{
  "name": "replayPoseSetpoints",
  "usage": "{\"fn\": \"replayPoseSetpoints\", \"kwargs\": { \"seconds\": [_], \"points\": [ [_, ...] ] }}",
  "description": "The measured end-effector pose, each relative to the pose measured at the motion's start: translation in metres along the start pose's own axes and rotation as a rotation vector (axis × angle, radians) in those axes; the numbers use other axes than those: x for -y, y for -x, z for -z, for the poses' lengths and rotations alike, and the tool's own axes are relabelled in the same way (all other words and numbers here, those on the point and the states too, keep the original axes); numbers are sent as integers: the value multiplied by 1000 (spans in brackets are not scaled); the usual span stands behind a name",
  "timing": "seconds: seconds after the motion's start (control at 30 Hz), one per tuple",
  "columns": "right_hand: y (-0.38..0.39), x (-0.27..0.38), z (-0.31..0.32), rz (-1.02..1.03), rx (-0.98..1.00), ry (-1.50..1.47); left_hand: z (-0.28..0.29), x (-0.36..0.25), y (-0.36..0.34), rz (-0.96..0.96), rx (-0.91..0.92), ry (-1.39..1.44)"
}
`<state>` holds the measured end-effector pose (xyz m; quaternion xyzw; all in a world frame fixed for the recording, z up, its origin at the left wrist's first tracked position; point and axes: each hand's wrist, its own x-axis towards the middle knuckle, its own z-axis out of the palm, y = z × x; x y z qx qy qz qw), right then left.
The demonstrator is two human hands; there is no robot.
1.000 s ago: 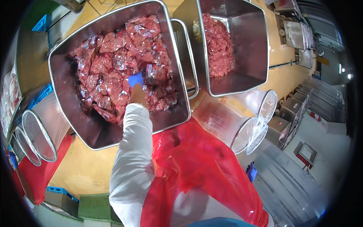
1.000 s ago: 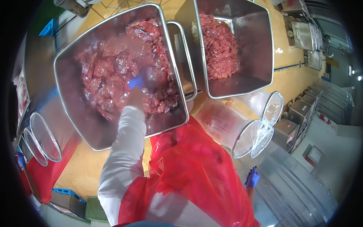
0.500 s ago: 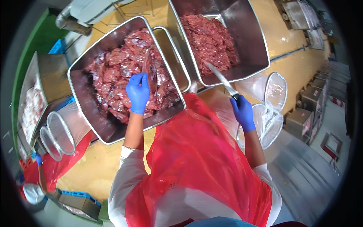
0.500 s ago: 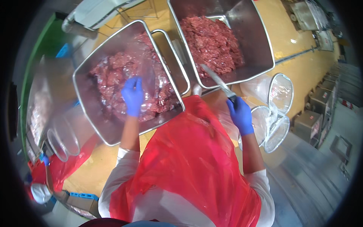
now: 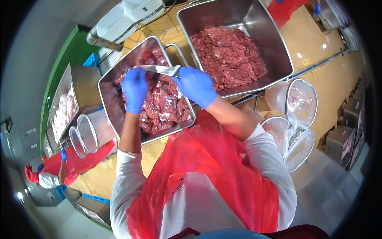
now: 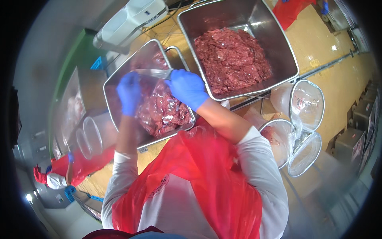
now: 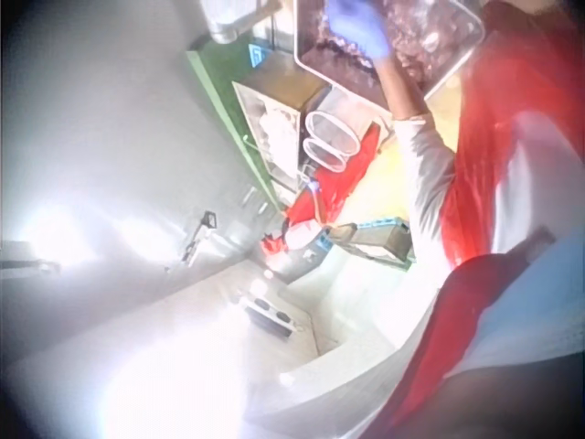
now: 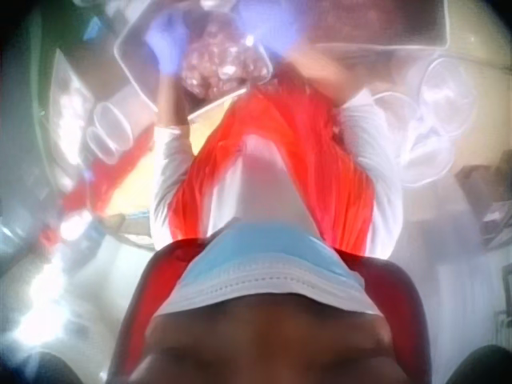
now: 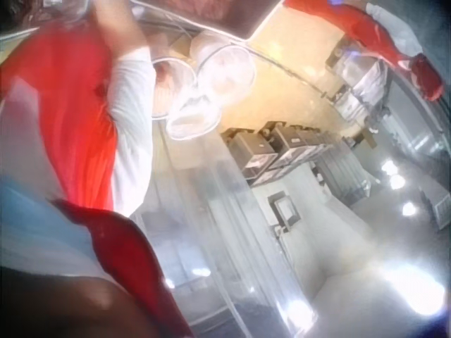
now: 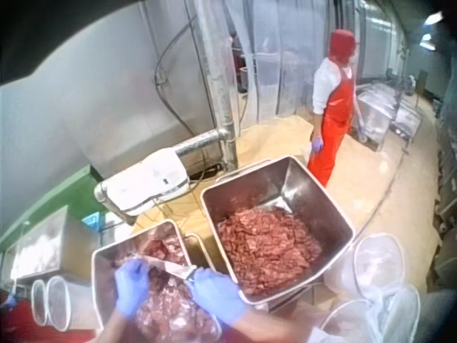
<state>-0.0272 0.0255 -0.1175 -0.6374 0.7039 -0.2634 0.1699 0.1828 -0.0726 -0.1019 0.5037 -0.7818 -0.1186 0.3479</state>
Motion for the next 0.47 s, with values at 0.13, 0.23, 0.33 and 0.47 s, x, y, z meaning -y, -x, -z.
{"fn": "replayPoseSetpoints", "kwargs": {
  "seconds": [0.13, 0.23, 0.33, 0.47],
  "points": [
    [-24, -9, -8, 28, -1, -103, -11, -3, -9, 131, 21, 144],
    [-63, -14, -19, -70, 51, -40, -46, -55, -19, -94, 50, 86],
    [-66, -48, 21, -13, 50, -18, -58, -57, -29, 192, 51, 311],
    [-81, -123, 63, -296, 301, -567, -100, -64, -33, 327, 151, 534]
  ]
}}
